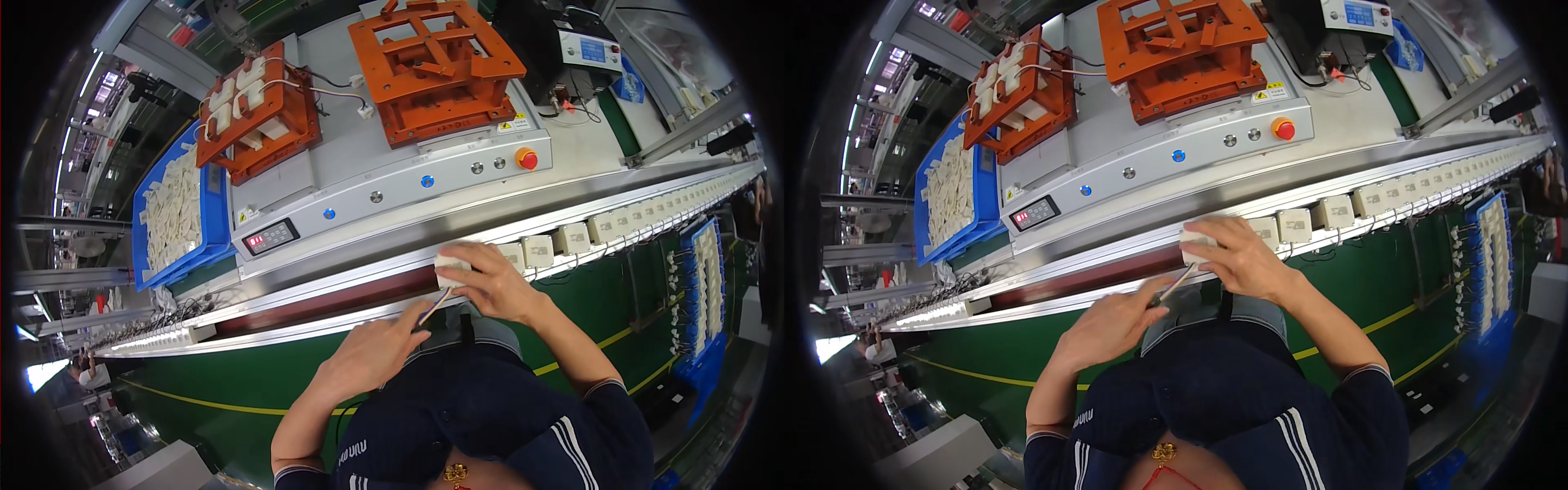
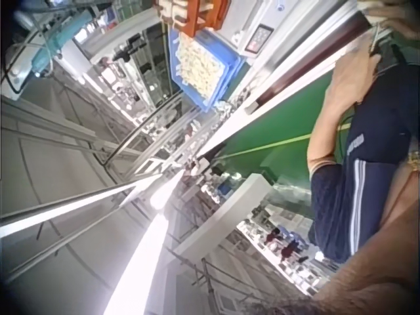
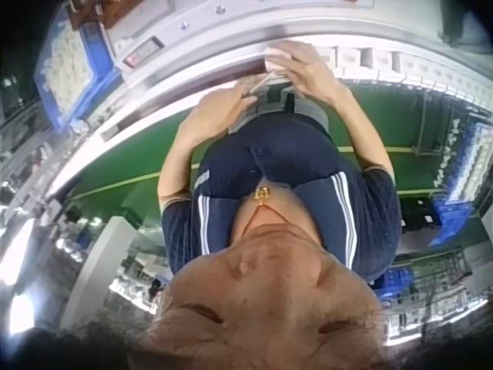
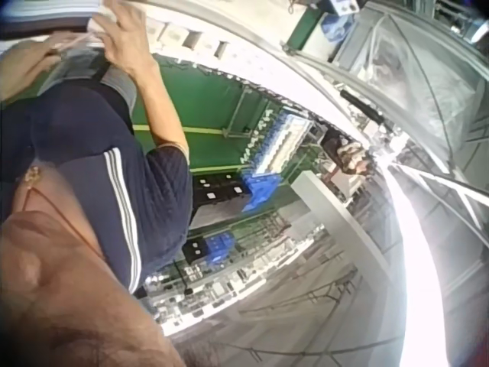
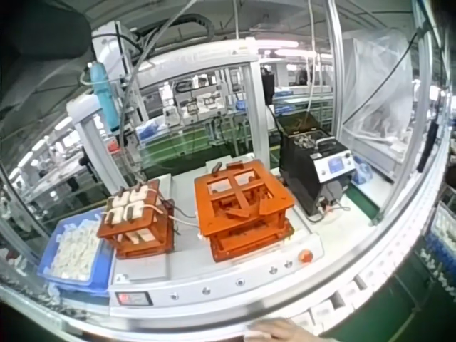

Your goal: Placing small white components into a molding fixture and then transferring them to a conveyor belt.

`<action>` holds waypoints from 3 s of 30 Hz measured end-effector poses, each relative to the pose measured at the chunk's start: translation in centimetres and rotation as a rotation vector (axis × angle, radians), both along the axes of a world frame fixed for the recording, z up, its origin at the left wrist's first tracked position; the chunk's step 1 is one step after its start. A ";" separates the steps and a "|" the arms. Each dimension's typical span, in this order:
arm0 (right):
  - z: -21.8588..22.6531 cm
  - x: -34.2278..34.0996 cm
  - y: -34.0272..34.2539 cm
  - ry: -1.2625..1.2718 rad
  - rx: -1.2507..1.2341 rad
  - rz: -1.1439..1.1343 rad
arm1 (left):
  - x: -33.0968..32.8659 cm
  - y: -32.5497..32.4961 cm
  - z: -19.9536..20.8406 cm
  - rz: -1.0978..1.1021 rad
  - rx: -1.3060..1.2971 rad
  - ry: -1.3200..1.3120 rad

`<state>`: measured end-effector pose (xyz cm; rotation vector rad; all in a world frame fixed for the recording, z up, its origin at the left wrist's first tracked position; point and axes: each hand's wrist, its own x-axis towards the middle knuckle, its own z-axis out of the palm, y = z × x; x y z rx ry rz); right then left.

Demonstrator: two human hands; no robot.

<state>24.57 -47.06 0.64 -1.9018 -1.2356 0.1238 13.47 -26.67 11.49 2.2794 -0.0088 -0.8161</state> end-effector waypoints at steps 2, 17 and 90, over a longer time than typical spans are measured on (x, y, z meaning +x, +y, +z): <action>0.9 -0.4 -0.3 -0.044 -0.079 -0.017 | -2.0 0.5 -3.6 -0.222 0.059 -0.117; -2.4 -4.8 2.3 -0.308 -0.151 0.018 | -1.0 -0.3 -12.8 -0.111 0.214 -0.449; -0.5 -25.5 43.4 -0.276 -0.071 0.295 | -48.4 51.3 -13.2 0.989 0.723 -0.930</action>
